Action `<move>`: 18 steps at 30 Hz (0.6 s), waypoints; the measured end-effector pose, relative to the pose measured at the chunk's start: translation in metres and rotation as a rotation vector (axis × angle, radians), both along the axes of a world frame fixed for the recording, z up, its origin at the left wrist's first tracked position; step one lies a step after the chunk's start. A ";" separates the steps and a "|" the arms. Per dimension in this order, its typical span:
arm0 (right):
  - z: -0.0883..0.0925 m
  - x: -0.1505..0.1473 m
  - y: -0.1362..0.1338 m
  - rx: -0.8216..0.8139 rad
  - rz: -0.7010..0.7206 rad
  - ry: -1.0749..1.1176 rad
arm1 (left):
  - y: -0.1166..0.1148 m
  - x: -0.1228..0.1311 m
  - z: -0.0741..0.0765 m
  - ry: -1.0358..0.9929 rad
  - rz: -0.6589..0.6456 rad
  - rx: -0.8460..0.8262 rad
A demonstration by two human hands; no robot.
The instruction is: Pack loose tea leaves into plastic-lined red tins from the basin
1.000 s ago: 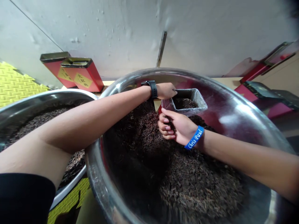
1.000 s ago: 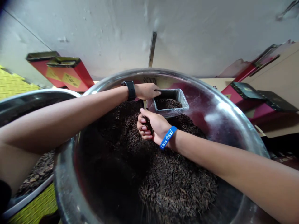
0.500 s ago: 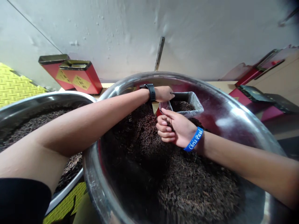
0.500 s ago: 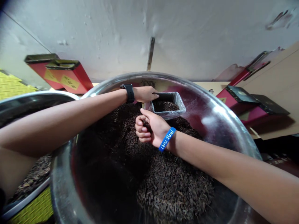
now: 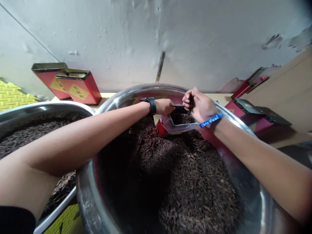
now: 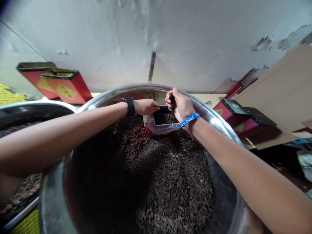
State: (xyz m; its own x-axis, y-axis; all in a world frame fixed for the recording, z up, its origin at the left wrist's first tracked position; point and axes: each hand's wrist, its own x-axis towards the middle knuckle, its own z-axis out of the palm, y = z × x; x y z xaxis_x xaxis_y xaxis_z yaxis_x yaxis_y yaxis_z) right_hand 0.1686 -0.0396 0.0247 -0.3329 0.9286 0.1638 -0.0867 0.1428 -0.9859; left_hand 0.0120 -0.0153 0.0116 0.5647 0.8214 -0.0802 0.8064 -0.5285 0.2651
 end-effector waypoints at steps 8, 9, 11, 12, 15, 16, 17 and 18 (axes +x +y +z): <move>-0.001 0.004 -0.004 0.113 0.036 -0.069 | -0.001 -0.002 -0.001 0.009 -0.040 0.030; 0.000 0.007 -0.004 0.156 0.015 -0.125 | 0.000 -0.002 -0.001 0.004 -0.043 0.027; 0.002 0.012 -0.006 0.303 -0.051 -0.270 | 0.000 -0.002 -0.001 -0.007 -0.028 0.011; 0.003 0.012 -0.009 0.386 -0.086 -0.337 | 0.000 -0.002 -0.001 -0.009 -0.010 0.000; 0.004 0.002 -0.031 0.523 -0.064 -0.445 | -0.002 -0.002 0.000 -0.018 0.023 -0.025; 0.003 -0.005 -0.042 0.514 0.014 -0.466 | -0.004 -0.001 0.001 -0.026 0.021 -0.035; 0.002 -0.013 -0.054 0.480 0.124 -0.477 | -0.006 -0.001 0.002 -0.035 0.014 -0.044; 0.000 -0.022 -0.067 0.422 0.264 -0.477 | -0.008 -0.001 0.004 -0.045 0.002 -0.053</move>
